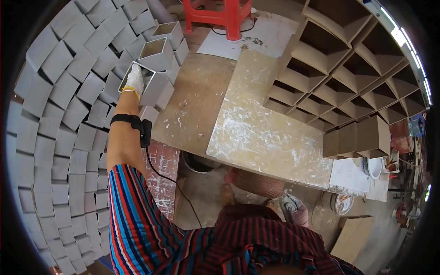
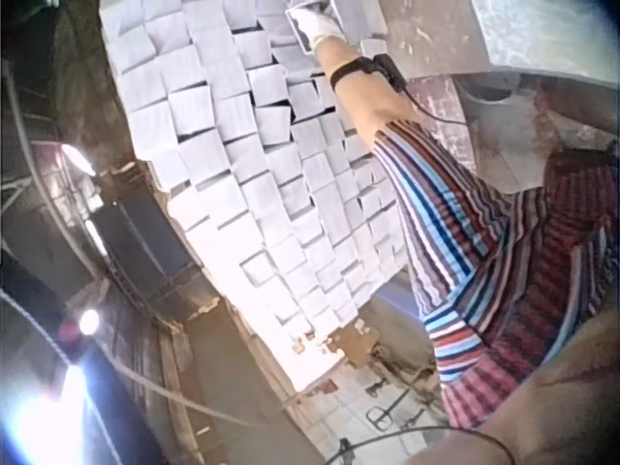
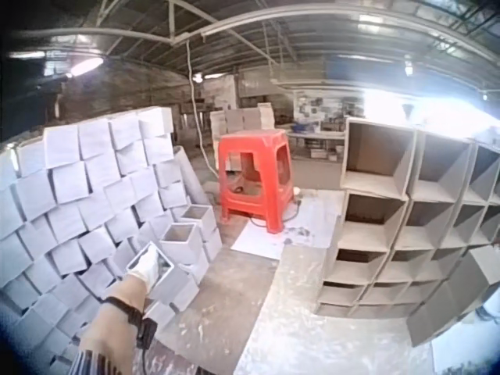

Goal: Wiping surfaces of small wooden/bamboo boxes with a damp sponge or cloth to apply a finish or clean them.

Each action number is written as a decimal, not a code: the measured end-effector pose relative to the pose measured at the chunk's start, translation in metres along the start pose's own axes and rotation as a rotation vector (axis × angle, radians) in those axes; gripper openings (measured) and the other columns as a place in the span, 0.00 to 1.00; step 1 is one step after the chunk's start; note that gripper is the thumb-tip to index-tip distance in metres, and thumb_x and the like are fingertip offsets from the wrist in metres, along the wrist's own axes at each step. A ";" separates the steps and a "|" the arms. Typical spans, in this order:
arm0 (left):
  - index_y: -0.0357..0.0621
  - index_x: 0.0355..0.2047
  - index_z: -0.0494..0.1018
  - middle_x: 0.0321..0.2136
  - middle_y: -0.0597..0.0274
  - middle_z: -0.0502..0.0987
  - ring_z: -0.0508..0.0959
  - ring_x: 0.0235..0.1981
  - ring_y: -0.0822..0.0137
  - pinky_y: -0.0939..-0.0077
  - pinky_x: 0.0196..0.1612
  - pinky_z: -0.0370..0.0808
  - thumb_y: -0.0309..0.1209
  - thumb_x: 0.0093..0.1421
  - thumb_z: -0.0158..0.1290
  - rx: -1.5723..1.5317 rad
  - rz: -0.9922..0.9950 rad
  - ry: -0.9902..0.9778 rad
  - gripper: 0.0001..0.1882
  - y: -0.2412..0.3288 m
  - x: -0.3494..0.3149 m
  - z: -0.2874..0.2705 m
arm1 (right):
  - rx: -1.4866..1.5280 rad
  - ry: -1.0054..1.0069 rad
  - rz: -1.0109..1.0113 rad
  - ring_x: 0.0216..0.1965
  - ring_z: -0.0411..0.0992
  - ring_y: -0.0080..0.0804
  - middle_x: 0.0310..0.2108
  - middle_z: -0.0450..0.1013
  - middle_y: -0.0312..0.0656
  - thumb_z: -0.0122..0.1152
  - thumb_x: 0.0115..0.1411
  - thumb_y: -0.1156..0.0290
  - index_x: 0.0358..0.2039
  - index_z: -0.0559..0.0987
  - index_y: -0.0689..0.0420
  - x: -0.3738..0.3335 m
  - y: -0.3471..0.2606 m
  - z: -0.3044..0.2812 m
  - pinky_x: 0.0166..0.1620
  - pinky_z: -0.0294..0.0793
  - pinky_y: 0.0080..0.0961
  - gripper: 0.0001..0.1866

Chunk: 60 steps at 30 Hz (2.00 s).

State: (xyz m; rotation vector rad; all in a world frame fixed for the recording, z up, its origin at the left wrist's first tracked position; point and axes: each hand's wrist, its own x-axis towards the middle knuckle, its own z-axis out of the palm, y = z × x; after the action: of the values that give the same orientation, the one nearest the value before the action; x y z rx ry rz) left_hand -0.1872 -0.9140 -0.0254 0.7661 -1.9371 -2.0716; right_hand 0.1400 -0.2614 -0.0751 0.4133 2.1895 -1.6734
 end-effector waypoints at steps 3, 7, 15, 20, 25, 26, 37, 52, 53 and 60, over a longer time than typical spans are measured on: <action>0.40 0.52 0.63 0.47 0.48 0.71 0.72 0.44 0.54 0.64 0.49 0.69 0.50 0.63 0.30 -0.044 -0.027 0.025 0.29 -0.008 0.033 0.003 | -0.100 0.025 0.010 0.43 0.70 0.26 0.41 0.74 0.42 0.57 0.56 0.74 0.49 0.71 0.63 0.001 0.020 0.011 0.48 0.67 0.21 0.18; 0.40 0.51 0.64 0.49 0.46 0.69 0.72 0.44 0.53 0.62 0.48 0.71 0.46 0.63 0.30 -0.086 -0.056 0.110 0.26 -0.027 0.081 -0.028 | -0.045 0.047 0.133 0.42 0.71 0.27 0.40 0.74 0.41 0.58 0.55 0.73 0.47 0.72 0.62 0.002 0.023 0.029 0.47 0.68 0.22 0.18; 0.40 0.44 0.71 0.45 0.50 0.74 0.73 0.46 0.58 0.69 0.45 0.72 0.35 0.58 0.43 1.543 0.368 0.079 0.18 -0.018 0.080 -0.015 | -0.082 0.061 0.116 0.41 0.70 0.25 0.40 0.74 0.41 0.59 0.55 0.71 0.47 0.73 0.62 0.017 0.027 0.044 0.45 0.68 0.22 0.19; 0.39 0.40 0.74 0.42 0.50 0.75 0.74 0.44 0.58 0.73 0.45 0.71 0.32 0.50 0.54 1.613 0.423 0.141 0.16 -0.034 0.109 -0.028 | -0.233 0.028 0.119 0.41 0.70 0.26 0.40 0.74 0.41 0.56 0.57 0.71 0.48 0.72 0.63 0.019 -0.005 0.050 0.47 0.68 0.22 0.18; 0.38 0.38 0.74 0.40 0.46 0.76 0.75 0.44 0.53 0.69 0.45 0.73 0.34 0.47 0.56 1.608 0.473 0.160 0.18 -0.011 0.084 -0.006 | -0.063 0.013 0.138 0.43 0.70 0.28 0.41 0.74 0.42 0.56 0.57 0.71 0.48 0.71 0.64 0.025 -0.010 0.057 0.48 0.67 0.23 0.19; 0.37 0.37 0.75 0.39 0.46 0.76 0.75 0.44 0.53 0.68 0.44 0.73 0.34 0.46 0.57 1.541 0.460 0.162 0.18 -0.012 0.085 -0.010 | -0.040 0.000 0.139 0.43 0.70 0.28 0.41 0.74 0.42 0.56 0.57 0.70 0.48 0.71 0.64 0.026 -0.009 0.057 0.48 0.67 0.23 0.19; 0.36 0.41 0.69 0.41 0.48 0.73 0.74 0.44 0.56 0.65 0.43 0.72 0.42 0.48 0.55 1.399 0.373 0.033 0.25 0.051 0.014 0.024 | -0.078 0.005 0.112 0.44 0.71 0.29 0.42 0.74 0.44 0.58 0.55 0.71 0.47 0.73 0.61 0.021 0.012 0.050 0.49 0.68 0.24 0.19; 0.45 0.55 0.61 0.51 0.52 0.65 0.68 0.50 0.59 0.63 0.54 0.65 0.45 0.63 0.42 -0.678 -0.378 -0.440 0.25 -0.015 -0.201 0.140 | -0.018 -0.077 -0.049 0.49 0.68 0.32 0.47 0.71 0.42 0.60 0.55 0.63 0.49 0.73 0.52 0.026 0.017 -0.015 0.54 0.65 0.27 0.21; 0.45 0.55 0.61 0.48 0.53 0.68 0.71 0.46 0.60 0.65 0.51 0.68 0.47 0.62 0.43 -0.664 -0.443 -0.496 0.26 -0.020 -0.226 0.164 | -0.016 -0.076 -0.078 0.49 0.68 0.33 0.47 0.71 0.42 0.59 0.55 0.63 0.49 0.73 0.52 0.025 0.027 -0.026 0.54 0.65 0.28 0.21; 0.36 0.57 0.57 0.46 0.47 0.71 0.74 0.46 0.57 0.67 0.50 0.69 0.47 0.61 0.46 -0.204 -0.166 -1.024 0.32 -0.038 -0.433 0.381 | -0.041 -0.054 -0.177 0.50 0.68 0.34 0.47 0.71 0.43 0.57 0.55 0.63 0.49 0.73 0.51 0.014 0.073 -0.145 0.55 0.63 0.27 0.20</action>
State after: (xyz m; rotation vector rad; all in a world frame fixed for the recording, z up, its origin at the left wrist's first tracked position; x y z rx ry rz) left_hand -0.0029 -0.3700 0.0397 -0.2914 -2.0073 -3.0630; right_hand 0.1445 -0.1024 -0.1099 0.1644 2.2730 -1.7043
